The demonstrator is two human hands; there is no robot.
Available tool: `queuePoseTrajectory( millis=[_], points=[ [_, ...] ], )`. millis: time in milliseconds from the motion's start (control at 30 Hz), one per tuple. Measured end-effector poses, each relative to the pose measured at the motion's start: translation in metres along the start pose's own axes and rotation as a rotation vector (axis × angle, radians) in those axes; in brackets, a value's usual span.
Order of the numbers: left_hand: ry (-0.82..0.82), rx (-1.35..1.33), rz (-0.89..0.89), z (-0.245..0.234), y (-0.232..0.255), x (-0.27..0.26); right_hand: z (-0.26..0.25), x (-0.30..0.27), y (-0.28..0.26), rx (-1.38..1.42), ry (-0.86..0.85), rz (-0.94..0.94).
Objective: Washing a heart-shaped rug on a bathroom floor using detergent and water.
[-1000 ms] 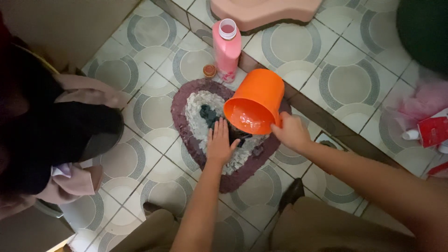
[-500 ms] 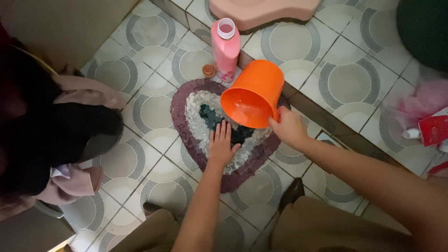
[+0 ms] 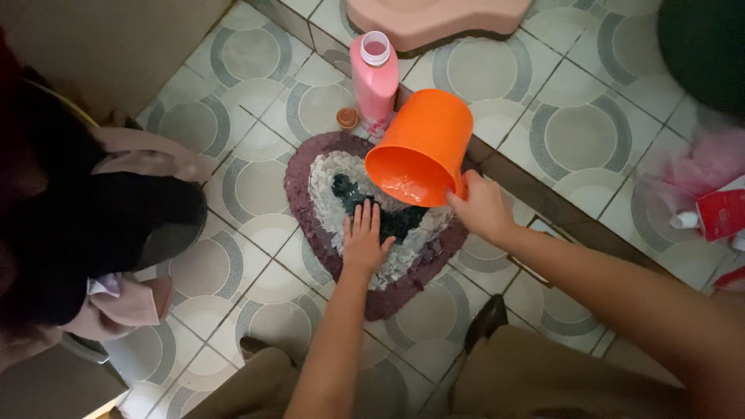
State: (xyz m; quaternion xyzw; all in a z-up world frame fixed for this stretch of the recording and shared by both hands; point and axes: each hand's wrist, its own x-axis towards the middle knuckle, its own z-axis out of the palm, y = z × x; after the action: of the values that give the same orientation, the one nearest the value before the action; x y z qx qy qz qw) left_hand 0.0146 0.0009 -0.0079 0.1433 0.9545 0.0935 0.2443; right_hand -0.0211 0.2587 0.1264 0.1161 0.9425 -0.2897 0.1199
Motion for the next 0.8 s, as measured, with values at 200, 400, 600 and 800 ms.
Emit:
queuePoseTrajectory(
  millis=[200,400,600,800],
  points=[
    [-0.069,-0.038,-0.028,-0.015,0.006,0.001,-0.001,0.000,0.000,-0.054,0.023,-0.034],
    [-0.018,-0.044,0.004,-0.003,0.007,0.008,-0.003,0.003,0.000,-0.019,0.003,-0.014],
    [0.046,-0.040,0.025,0.005,0.013,0.014,-0.004,0.003,0.005,-0.077,0.008,-0.025],
    [0.055,-0.024,0.029,0.004,0.019,0.014,-0.011,0.003,0.006,-0.097,0.025,-0.083]
  ],
)
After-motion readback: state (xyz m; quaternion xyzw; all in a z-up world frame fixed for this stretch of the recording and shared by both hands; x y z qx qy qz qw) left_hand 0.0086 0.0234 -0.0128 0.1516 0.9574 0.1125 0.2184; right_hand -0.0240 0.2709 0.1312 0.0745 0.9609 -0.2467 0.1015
